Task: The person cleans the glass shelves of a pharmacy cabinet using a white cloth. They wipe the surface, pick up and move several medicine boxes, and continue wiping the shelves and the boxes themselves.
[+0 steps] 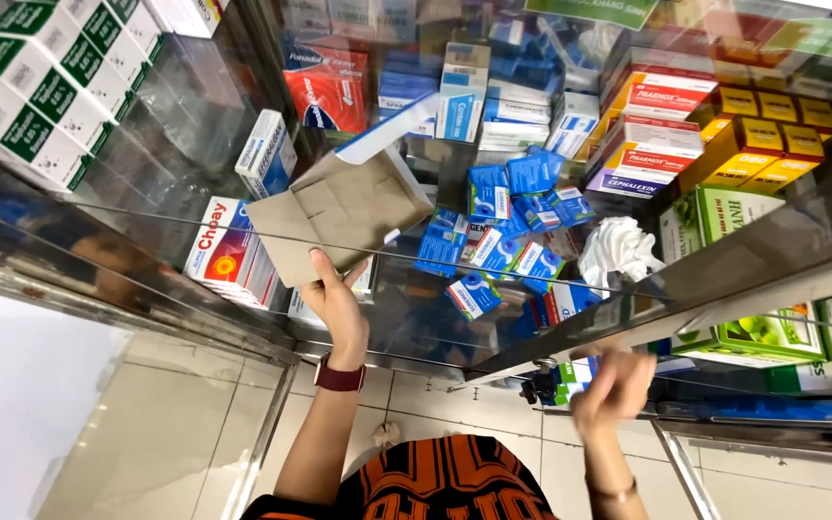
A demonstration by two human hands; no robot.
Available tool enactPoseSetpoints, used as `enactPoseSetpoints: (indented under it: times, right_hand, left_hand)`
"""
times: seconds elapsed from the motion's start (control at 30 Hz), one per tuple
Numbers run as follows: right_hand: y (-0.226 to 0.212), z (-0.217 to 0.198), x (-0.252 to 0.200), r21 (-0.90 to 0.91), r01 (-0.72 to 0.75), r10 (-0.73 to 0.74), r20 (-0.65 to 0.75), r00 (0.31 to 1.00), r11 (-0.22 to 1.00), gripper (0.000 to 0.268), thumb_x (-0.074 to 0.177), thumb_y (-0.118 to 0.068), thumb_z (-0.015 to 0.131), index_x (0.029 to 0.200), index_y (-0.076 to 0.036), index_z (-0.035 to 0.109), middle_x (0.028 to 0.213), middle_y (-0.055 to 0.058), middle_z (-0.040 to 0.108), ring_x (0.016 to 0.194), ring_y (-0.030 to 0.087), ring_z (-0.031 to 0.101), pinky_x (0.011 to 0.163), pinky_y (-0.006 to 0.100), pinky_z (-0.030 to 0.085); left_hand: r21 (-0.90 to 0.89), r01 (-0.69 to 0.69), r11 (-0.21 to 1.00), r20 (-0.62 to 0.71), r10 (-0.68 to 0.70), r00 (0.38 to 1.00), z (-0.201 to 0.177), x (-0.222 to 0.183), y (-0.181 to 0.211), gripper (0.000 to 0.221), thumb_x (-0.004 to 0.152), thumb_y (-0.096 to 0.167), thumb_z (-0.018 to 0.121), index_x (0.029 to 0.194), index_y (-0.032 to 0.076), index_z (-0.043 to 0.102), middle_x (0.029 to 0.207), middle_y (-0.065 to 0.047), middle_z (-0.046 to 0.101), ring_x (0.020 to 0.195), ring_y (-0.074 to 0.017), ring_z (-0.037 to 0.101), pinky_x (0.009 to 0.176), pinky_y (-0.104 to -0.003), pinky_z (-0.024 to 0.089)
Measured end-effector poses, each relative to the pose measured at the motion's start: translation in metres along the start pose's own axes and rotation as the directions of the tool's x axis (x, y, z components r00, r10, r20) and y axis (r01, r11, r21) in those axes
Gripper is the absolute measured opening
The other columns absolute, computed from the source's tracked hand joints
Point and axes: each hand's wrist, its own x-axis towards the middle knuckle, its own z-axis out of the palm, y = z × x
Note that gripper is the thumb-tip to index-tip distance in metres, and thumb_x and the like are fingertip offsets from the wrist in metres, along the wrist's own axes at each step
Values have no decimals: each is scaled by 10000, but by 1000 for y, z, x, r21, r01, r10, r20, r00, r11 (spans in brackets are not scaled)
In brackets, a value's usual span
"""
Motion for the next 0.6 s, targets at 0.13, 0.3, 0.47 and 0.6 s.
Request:
enactPoseSetpoints:
  times: [0.13,0.3,0.47,0.6]
  right_hand:
    - [-22,4,-58,277,-93,-91,582,808,956,383,900,-400,472,799,-139,734,777,87,637,710,284,631,706,475,511]
    - [-198,61,11,313,488,-579,505,641,814,376,874,-207,771,1203,-77,646,1330,133,604,1267,361,573,1084,499,441]
    - [-215,98,46,-167,391,-173,695,698,905,717,879,-400,691,1477,-59,491,1553,271,363,1451,453,302,1167,630,220]
    - [-204,95,56,-202,392,-148,700,699,897,693,895,-485,639,1471,-122,510,1567,248,361,1449,452,295,1170,637,183]
  left_hand:
    - [135,20,991,25,-23,999,-11,12,-16,440,1054,365,559,1230,-33,628,1094,-80,680,886,-157,700,666,-364,652]
    - [265,137,955,95,-167,981,-1,19,-6,473,1015,411,574,1192,-25,618,1049,-84,670,825,-154,687,546,-345,636]
    - [445,294,846,123,-383,916,-23,48,-29,598,1058,466,586,1148,-121,657,975,-160,673,744,-210,701,510,-342,611]
    - [583,135,802,136,-259,956,-7,38,-2,619,1018,437,610,1335,-95,604,1053,-114,716,777,-148,727,497,-287,629]
